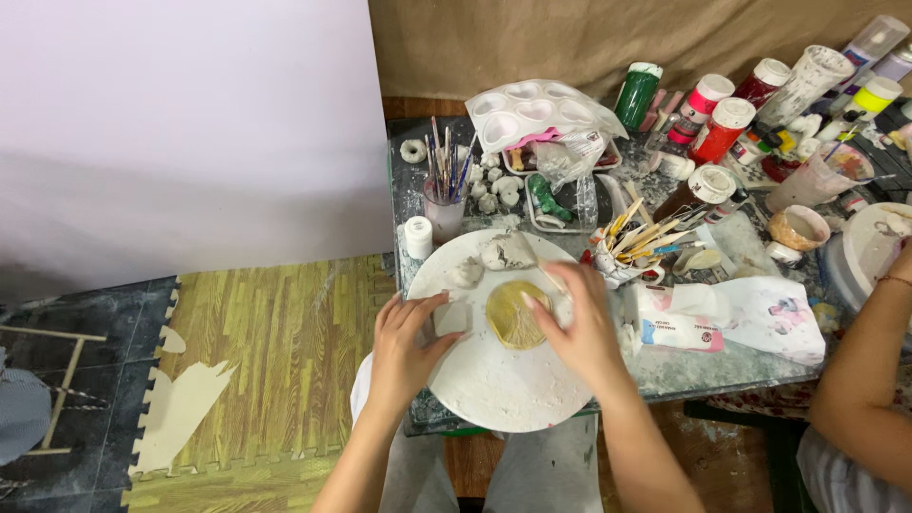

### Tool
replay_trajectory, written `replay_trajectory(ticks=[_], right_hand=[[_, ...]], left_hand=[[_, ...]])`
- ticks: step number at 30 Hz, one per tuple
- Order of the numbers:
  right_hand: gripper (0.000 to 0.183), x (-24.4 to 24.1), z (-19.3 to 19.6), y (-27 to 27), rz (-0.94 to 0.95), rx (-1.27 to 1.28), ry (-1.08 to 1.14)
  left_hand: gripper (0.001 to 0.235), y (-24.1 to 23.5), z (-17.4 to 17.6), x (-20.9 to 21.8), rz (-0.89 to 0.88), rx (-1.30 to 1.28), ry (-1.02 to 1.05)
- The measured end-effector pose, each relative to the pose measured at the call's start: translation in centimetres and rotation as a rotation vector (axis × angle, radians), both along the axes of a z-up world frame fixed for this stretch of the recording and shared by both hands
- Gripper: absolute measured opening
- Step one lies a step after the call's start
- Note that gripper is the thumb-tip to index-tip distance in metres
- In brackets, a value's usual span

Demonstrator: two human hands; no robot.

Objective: The person paints a small white heart-shaped clay figure with a brush, then cleans their hands with a tissue. They handle a small white container and a piece of clay, kneading it on a plate. The person also dips a brush into a glass of water and continues to knead the clay.

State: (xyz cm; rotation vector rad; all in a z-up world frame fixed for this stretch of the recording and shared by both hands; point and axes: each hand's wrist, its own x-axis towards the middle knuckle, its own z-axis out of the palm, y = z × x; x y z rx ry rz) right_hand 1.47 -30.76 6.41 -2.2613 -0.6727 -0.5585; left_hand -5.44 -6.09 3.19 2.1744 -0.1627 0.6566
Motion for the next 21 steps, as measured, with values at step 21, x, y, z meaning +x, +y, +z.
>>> replay_trajectory(ticks=[21], right_hand=[[0.071,10.4,-0.2,1.0,0.285,-0.12,0.273]], left_hand=[[0.071,0.6,-0.8,0.2,0.042,0.051,-0.034]])
